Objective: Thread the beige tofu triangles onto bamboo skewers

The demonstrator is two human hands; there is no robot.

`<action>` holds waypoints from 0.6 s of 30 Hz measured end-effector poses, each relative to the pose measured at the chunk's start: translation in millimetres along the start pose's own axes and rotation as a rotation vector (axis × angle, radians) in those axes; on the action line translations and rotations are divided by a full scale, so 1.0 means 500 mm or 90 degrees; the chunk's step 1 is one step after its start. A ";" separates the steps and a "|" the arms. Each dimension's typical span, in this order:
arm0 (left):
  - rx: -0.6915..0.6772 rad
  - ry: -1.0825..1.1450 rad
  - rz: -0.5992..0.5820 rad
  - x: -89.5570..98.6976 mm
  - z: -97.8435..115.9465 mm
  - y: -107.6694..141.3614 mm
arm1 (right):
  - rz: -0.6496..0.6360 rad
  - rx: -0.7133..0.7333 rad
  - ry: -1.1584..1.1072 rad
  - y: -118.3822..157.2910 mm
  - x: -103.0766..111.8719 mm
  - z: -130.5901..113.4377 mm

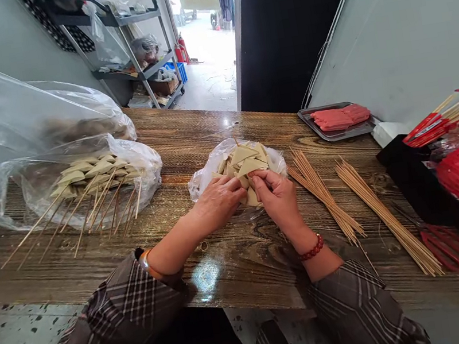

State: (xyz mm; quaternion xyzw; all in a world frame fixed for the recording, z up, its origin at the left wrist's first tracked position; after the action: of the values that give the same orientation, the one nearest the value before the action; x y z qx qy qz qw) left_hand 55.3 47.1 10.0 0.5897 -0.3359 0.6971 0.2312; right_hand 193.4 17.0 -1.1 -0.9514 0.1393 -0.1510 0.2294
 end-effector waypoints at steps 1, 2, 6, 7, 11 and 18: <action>0.011 0.020 0.002 0.001 -0.001 -0.002 | 0.002 0.000 0.001 0.000 0.000 -0.002; 0.027 0.053 0.006 0.002 -0.005 -0.004 | 0.005 -0.001 0.000 0.000 0.001 -0.004; 0.135 0.333 0.062 0.020 -0.043 -0.007 | 0.022 -0.017 -0.035 0.002 0.003 -0.011; 0.178 0.432 0.079 0.024 -0.058 -0.006 | 0.027 -0.020 -0.048 0.003 0.004 -0.012; 0.336 0.907 0.129 0.030 -0.113 0.003 | 0.016 -0.010 -0.059 0.008 0.002 -0.014; 0.440 1.296 0.154 0.037 -0.152 0.012 | -0.106 0.017 -0.005 0.023 -0.022 -0.026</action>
State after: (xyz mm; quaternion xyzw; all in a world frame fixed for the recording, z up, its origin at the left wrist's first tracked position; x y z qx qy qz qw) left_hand -3.3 98.2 21.1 -0.2701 0.1727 0.9348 0.1525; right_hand 176.5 5.5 1.9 -0.9571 0.0569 -0.1675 0.2296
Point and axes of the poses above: each hand's wrist, its own y-axis away from the middle knuckle, its own x-axis out of the back of the hand, z = x × y, the point moved 5 cm from there along -y, towards the middle knuckle, and after that the axes turned 12 degrees about x, right-handed, at the moved point
